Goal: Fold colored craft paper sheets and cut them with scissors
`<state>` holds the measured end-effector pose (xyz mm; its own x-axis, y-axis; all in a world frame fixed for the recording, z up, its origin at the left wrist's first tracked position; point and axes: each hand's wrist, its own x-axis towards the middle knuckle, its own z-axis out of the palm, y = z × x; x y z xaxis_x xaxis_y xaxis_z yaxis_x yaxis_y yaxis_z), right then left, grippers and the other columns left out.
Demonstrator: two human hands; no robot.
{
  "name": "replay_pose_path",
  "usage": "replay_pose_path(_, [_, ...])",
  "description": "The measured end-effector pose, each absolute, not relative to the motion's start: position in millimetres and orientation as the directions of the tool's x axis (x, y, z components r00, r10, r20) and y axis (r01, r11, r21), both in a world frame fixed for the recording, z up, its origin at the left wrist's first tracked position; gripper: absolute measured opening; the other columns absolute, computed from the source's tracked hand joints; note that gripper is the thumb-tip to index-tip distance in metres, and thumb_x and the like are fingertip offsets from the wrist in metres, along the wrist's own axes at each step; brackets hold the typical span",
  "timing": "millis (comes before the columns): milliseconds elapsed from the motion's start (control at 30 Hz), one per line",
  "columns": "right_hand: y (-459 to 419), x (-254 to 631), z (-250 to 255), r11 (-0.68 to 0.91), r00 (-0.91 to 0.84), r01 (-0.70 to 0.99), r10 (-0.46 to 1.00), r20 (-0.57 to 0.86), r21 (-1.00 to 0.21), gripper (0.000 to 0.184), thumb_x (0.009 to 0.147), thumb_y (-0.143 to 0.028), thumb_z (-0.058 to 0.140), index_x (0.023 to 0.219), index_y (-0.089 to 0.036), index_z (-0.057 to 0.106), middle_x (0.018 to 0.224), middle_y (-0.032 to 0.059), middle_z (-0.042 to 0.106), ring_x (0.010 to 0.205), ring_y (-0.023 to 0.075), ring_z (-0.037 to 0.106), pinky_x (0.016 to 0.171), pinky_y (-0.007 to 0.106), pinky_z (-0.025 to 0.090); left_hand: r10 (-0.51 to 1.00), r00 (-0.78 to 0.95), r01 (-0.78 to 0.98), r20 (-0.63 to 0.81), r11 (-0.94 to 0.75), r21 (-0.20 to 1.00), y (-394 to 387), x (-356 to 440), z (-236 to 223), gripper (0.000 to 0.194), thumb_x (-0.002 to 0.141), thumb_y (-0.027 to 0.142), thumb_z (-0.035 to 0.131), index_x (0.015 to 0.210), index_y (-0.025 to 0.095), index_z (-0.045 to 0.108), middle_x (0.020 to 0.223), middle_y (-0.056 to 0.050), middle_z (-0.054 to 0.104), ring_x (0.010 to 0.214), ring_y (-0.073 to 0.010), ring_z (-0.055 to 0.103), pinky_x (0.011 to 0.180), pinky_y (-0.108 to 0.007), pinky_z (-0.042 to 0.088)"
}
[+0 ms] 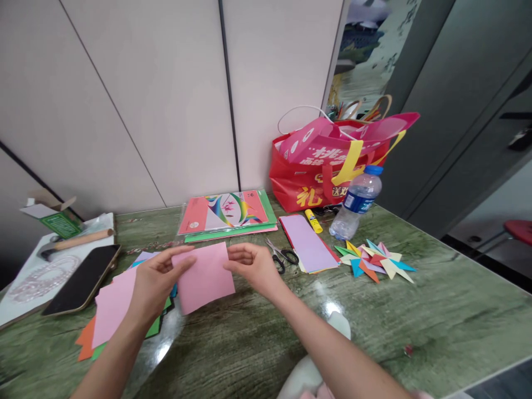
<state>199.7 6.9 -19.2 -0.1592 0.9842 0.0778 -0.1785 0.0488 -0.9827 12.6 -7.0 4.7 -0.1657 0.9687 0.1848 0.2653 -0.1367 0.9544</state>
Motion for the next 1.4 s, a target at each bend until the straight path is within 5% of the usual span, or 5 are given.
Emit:
replay_pose_path(300, [6.6, 194.7, -25.6, 0.044, -0.093, -0.206, 0.994, 0.065, -0.978, 0.026, 0.050, -0.032, 0.075, 0.066, -0.015, 0.064, 0.059, -0.0001, 0.065, 0.052, 0.0125, 0.059, 0.051, 0.024, 0.050, 0.959, -0.159, 0.297, 0.237, -0.182, 0.937, -10.5, 17.8, 10.8, 0.027, 0.058, 0.034, 0.069, 0.080, 0.019, 0.069, 0.066, -0.001, 0.063, 0.053, -0.0104, 0.047, 0.044, -0.020, 0.036])
replay_pose_path(1033, [6.2, 195.3, -24.2, 0.029, -0.115, -0.212, 0.992, 0.055, -0.977, 0.021, 0.053, -0.028, 0.074, 0.066, -0.015, 0.063, 0.058, -0.0007, 0.064, 0.052, 0.0106, 0.056, 0.052, 0.023, 0.046, 0.944, -0.173, 0.371, 0.280, -0.201, 0.907, -12.4, 19.1, 13.4, 0.025, 0.058, 0.034, 0.068, 0.079, 0.020, 0.070, 0.060, 0.001, 0.060, 0.047, -0.0085, 0.038, 0.041, -0.020, 0.030])
replay_pose_path(1400, [4.1, 195.4, -19.4, -0.015, -0.130, -0.201, 0.991, 0.012, -0.980, 0.029, 0.050, -0.036, 0.074, 0.066, -0.015, 0.065, 0.056, -0.0002, 0.065, 0.050, 0.0125, 0.057, 0.051, 0.025, 0.046, 0.947, -0.157, 0.396, 0.282, -0.201, 0.896, -13.2, 21.1, 15.4, 0.027, 0.058, 0.035, 0.068, 0.078, 0.017, 0.070, 0.045, 0.005, 0.041, 0.043, -0.0069, 0.028, 0.037, -0.019, 0.024])
